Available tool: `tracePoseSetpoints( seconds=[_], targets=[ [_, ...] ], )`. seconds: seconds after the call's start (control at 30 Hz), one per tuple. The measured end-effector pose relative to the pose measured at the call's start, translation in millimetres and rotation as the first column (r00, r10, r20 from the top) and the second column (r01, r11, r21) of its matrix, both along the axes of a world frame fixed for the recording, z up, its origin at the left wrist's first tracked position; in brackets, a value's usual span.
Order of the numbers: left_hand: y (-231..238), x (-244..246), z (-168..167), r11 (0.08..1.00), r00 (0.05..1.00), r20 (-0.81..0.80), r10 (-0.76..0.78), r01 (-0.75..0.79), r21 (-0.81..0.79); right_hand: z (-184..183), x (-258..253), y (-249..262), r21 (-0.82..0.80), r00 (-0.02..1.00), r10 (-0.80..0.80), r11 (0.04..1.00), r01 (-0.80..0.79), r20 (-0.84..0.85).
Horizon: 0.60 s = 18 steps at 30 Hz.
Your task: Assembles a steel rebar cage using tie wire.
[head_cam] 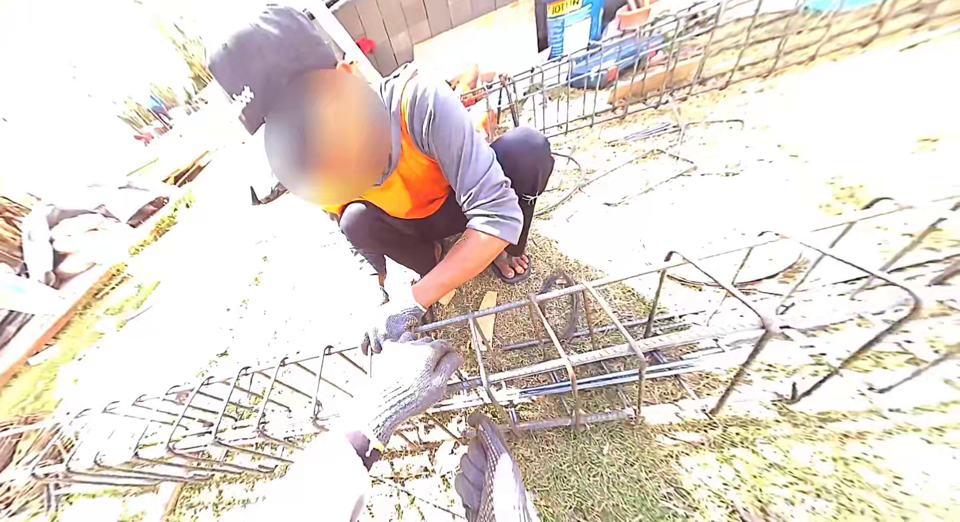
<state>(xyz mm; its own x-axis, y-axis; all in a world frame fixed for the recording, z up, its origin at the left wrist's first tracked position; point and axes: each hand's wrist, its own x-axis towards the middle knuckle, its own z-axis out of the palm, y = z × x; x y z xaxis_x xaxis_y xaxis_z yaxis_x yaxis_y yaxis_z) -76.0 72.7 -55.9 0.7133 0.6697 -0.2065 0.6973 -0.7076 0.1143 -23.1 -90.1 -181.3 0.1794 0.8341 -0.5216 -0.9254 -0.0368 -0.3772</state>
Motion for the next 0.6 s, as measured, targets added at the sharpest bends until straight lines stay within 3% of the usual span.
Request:
tracePoseSetpoints(
  seconds=[0.13, 0.33, 0.5, 0.6],
  targets=[
    [3, 11, -4, 0.973, 0.998, 0.023, -0.063, 0.067, -0.221, -9, 13, 11, 0.272, 0.973, 0.052, 0.962, 0.012, -0.225],
    [6, 18, -11, 0.892, 0.974, 0.205, 0.096, 0.007, -0.453, -15, 26, 16, 0.357, 0.970, 0.140, 0.932, -0.061, -0.200],
    [1, 22, -20, 0.920, 0.945, 0.248, 0.216, -0.111, -0.377, -18, 28, 22, 0.466, 0.927, 0.180, 0.885, -0.005, -0.331],
    [-4, 22, -23, 0.946, 0.937, 0.266, 0.227, -0.147, -0.290, -11, 28, 24, 0.451, 0.926, 0.162, 0.893, 0.010, -0.341]
  ],
)
